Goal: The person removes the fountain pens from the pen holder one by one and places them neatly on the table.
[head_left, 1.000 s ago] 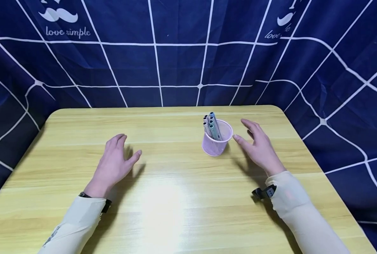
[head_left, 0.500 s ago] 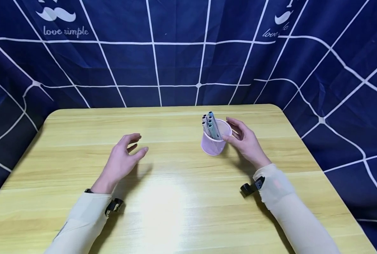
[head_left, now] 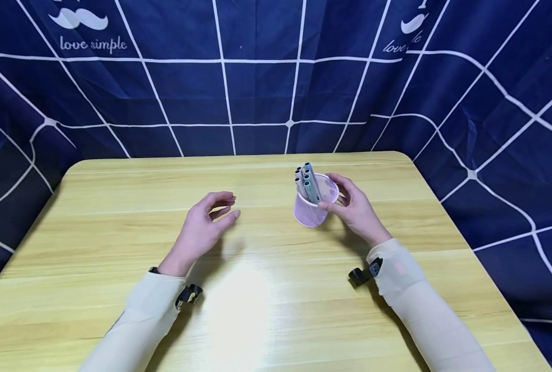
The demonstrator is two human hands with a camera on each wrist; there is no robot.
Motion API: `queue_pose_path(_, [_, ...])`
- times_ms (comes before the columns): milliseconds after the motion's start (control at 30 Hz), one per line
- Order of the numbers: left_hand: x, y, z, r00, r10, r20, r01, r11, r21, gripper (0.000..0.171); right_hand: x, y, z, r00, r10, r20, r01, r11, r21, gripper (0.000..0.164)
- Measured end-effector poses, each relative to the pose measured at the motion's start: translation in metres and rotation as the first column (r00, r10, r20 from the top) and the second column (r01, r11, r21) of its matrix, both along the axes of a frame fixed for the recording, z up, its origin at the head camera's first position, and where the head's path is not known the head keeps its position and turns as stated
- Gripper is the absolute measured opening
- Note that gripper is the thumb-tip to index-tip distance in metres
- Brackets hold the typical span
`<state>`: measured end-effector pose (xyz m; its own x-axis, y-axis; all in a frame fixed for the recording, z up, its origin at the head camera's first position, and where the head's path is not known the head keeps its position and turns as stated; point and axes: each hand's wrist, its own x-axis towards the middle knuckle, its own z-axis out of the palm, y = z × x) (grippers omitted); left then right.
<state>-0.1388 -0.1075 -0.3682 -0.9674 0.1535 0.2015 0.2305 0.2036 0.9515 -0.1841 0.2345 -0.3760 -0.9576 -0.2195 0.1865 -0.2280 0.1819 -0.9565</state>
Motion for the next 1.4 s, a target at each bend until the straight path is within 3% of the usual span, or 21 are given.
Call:
queue_pose_path(233, [-0.005,0.018,0.000,0.999,-0.023,-0.027,0.025,0.998,0.050,0.034,-0.001,-0.002,0.000,1.000,-0.013,0.004,0.013,0.999,0.040,0.075])
queue_pose_path(733, [-0.032,0.076,0.002,0.999,-0.005,-0.046,0.014,0.977,0.215,0.025,-0.001,-0.003,-0.001,1.000,-0.021,0.012,0.020,0.999,0.038,0.077])
queue_pose_path(1033, [-0.045,0.098,0.003,0.998,-0.005,-0.056,0.018,0.973,0.228,0.028,-0.001,-0.002,-0.001,1.000,-0.019,0.016,0.018,0.998,0.062,0.077])
queue_pose_path(1400, [-0.050,0.112,-0.002,0.999,-0.015,-0.047,0.026,0.972,0.235,0.028,0.000,-0.002,-0.001,0.999,-0.026,0.018,0.025,0.998,0.057,0.078])
